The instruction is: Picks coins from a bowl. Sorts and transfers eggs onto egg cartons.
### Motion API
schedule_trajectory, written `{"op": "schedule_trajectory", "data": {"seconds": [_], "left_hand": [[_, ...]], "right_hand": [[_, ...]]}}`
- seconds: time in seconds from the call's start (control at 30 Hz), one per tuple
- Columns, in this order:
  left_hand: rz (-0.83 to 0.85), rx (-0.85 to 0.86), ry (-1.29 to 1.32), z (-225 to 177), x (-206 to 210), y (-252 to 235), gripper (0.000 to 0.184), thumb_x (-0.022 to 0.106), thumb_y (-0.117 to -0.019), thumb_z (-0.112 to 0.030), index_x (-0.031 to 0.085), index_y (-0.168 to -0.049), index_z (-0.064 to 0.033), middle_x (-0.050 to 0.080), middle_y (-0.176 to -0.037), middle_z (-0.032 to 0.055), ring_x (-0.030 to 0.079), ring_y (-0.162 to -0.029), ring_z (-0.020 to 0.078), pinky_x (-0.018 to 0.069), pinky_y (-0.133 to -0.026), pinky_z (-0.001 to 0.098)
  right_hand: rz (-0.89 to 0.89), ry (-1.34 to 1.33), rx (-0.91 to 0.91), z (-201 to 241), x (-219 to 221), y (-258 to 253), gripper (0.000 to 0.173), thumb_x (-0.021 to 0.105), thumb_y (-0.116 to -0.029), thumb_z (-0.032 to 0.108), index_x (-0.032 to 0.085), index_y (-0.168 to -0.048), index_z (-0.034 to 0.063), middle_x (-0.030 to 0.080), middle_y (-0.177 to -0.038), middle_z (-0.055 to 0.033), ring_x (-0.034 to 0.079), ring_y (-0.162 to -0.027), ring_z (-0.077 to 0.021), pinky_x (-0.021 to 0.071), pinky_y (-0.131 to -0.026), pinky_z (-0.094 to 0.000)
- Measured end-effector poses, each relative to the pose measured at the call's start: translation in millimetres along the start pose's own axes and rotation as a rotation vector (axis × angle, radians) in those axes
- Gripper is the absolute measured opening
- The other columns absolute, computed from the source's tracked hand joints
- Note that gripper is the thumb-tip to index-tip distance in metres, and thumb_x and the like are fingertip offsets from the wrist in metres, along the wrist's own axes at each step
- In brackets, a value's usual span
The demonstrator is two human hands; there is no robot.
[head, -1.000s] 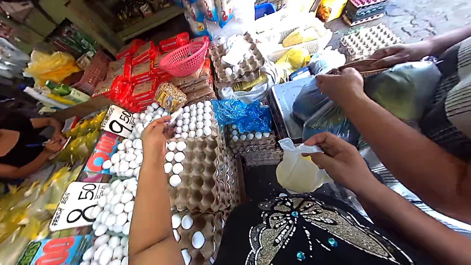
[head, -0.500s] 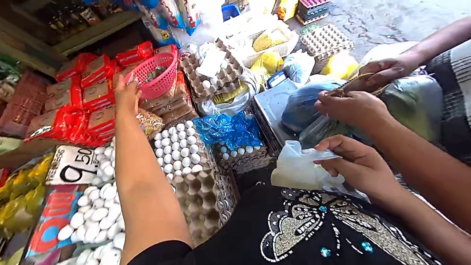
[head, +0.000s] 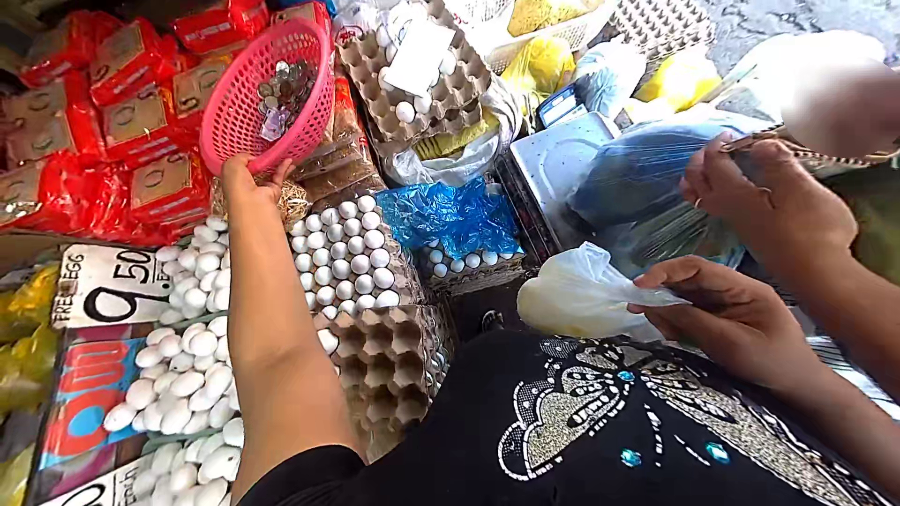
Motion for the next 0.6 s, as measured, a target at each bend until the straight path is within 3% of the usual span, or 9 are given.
{"op": "schedule_trajectory", "data": {"seconds": [0.1,0.2,0.37,0.6], "left_hand": [[0.035,0.031,-0.005,-2,-47,30,0.049,0.051,-0.0941,-0.006,0.039,-0.141,-0.0046,0.056,-0.129,0.0219,0.066,-0.108,0.0342,0.0613,-0.082,0.0504],[0.084,0.025,-0.055,-7,-95,61,0.041,0.046,-0.0961,-0.008,0.042,-0.137,-0.0086,0.06,-0.126,0.0176,0.067,-0.107,0.0306,0.0603,-0.085,0.0494],[0.047,0.027,-0.252,-11,-158,99,0.024,0.045,-0.0945,-0.01,0.051,-0.117,-0.0164,0.067,-0.103,0.0037,0.07,-0.088,0.0154,0.0603,-0.073,0.0383],[0.076,-0.109,-0.433,25,-201,91,0.02,0.042,-0.0965,-0.008,0.055,-0.111,-0.0152,0.07,-0.093,0.0019,0.071,-0.079,0.0119,0.0599,-0.066,0.0316]], "right_hand": [[0.025,0.025,-0.003,2,-3,-3,0.027,0.061,-0.0967,0.014,0.068,-0.119,0.0278,0.072,-0.098,0.0151,0.063,-0.068,0.0052,0.0522,-0.058,-0.011],[0.048,0.036,-0.003,4,-6,-4,0.028,0.061,-0.0967,0.014,0.068,-0.119,0.0294,0.072,-0.097,0.0163,0.063,-0.068,0.0059,0.0521,-0.059,-0.0106],[0.031,0.023,-0.017,-2,-9,-4,0.031,0.062,-0.0941,0.012,0.069,-0.119,0.0289,0.072,-0.095,0.0164,0.062,-0.067,0.0054,0.0524,-0.058,-0.0113],[-0.01,0.018,0.012,-14,-14,1,0.031,0.058,-0.0931,0.009,0.07,-0.116,0.027,0.072,-0.093,0.0157,0.062,-0.066,0.0049,0.0524,-0.06,-0.0117]]}}
Point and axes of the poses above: each hand's wrist, its own y-axis away from the middle knuckle, its own x-axis out of the palm, z = x × y, the point moved 7 cm from there along -y, towards the middle knuckle
